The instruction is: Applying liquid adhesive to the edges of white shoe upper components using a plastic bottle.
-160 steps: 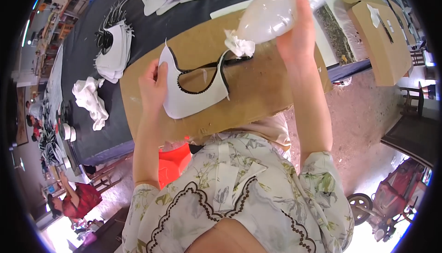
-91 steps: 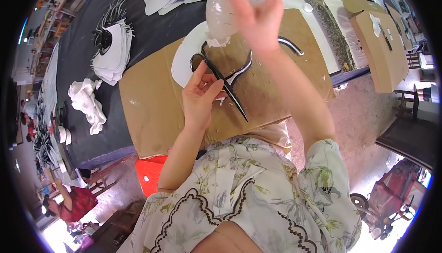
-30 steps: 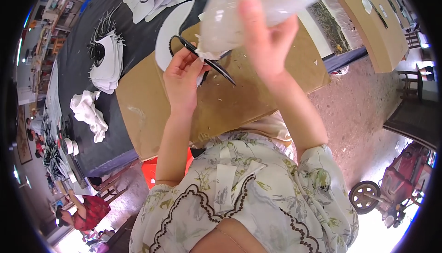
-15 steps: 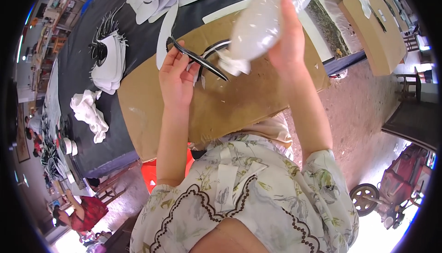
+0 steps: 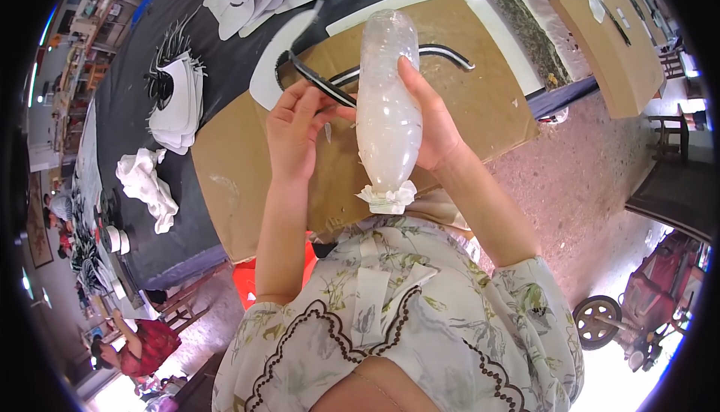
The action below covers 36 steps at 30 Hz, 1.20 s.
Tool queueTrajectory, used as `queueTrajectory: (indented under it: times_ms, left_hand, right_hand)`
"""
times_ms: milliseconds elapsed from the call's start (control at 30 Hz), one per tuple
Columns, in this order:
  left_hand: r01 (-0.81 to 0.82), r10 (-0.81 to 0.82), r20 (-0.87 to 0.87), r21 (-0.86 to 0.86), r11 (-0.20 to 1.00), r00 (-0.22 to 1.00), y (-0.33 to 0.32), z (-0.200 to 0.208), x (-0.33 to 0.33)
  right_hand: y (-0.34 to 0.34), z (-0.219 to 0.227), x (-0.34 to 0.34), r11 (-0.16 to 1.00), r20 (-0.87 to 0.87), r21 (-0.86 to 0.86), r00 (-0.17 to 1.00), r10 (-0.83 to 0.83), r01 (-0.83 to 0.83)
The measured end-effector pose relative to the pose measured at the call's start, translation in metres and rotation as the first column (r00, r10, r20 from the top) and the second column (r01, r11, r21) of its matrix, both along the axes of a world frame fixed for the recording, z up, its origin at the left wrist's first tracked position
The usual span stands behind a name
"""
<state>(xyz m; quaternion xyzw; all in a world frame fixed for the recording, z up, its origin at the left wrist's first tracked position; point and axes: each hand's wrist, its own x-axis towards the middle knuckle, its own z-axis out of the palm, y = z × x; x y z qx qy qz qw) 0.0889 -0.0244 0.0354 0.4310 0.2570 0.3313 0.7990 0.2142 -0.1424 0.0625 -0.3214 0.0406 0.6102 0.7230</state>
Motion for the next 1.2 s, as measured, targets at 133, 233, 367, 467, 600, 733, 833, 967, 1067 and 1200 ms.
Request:
queueTrajectory:
  times_ms: [133, 233, 367, 467, 600, 733, 833, 967, 1067, 1200]
  left_hand:
    - [0.067, -0.066, -0.011, 0.071, 0.995, 0.998, -0.004, 0.006, 0.001]
    - [0.015, -0.014, -0.026, 0.060, 0.998, 1.000, -0.003, 0.001, 0.003]
    - [-0.046, 0.051, -0.099, 0.056, 0.997, 0.994, -0.010, 0.005, 0.005]
    - [-0.031, 0.031, -0.069, 0.003, 1.000, 0.997, -0.019, 0.013, 0.010]
    - [-0.044, 0.047, 0.021, -0.115, 0.992, 0.999, -0.020, 0.008, 0.006]
    - [-0.053, 0.058, 0.021, -0.212, 0.976, 0.998, -0.022, 0.008, 0.007]
    - [-0.059, 0.063, 0.012, -0.213, 0.975, 0.998, -0.021, 0.004, 0.005]
    - [-0.105, 0.123, 0.043, -0.299, 0.948, 0.991, -0.017, 0.002, 0.008]
    - [-0.085, 0.119, 0.093, -0.305, 0.949, 0.989, -0.016, 0.004, 0.012]
    - [-0.076, 0.110, 0.118, -0.260, 0.963, 0.987, -0.003, 0.006, 0.021]
  right_hand:
    - [-0.001, -0.003, 0.000, 0.998, 0.016, 0.032, 0.998, 0.058, -0.058]
    - [-0.008, 0.003, 0.009, 0.995, 0.126, 0.062, 0.989, 0.072, -0.080]
    - [0.003, 0.019, 0.034, 0.948, 0.398, 0.186, 0.862, -0.315, 0.260]
    - [0.032, 0.037, 0.031, 0.704, 0.587, 0.363, 0.437, -0.682, 0.611]
    - [0.035, 0.023, 0.033, 0.729, 0.722, 0.448, 0.271, -0.636, 0.518]
    - [0.024, 0.018, 0.026, 0.705, 0.596, 0.498, 0.390, -0.701, 0.506]
    - [0.009, 0.012, 0.021, 0.762, 0.748, 0.438, 0.276, -0.604, 0.477]
    - [-0.005, -0.001, 0.026, 0.766, 0.774, 0.392, 0.268, -0.574, 0.509]
    - [-0.006, 0.000, 0.027, 0.638, 0.483, 0.415, 0.438, -0.758, 0.648]
    - [-0.007, -0.001, 0.029, 0.741, 0.699, 0.263, 0.407, -0.588, 0.618]
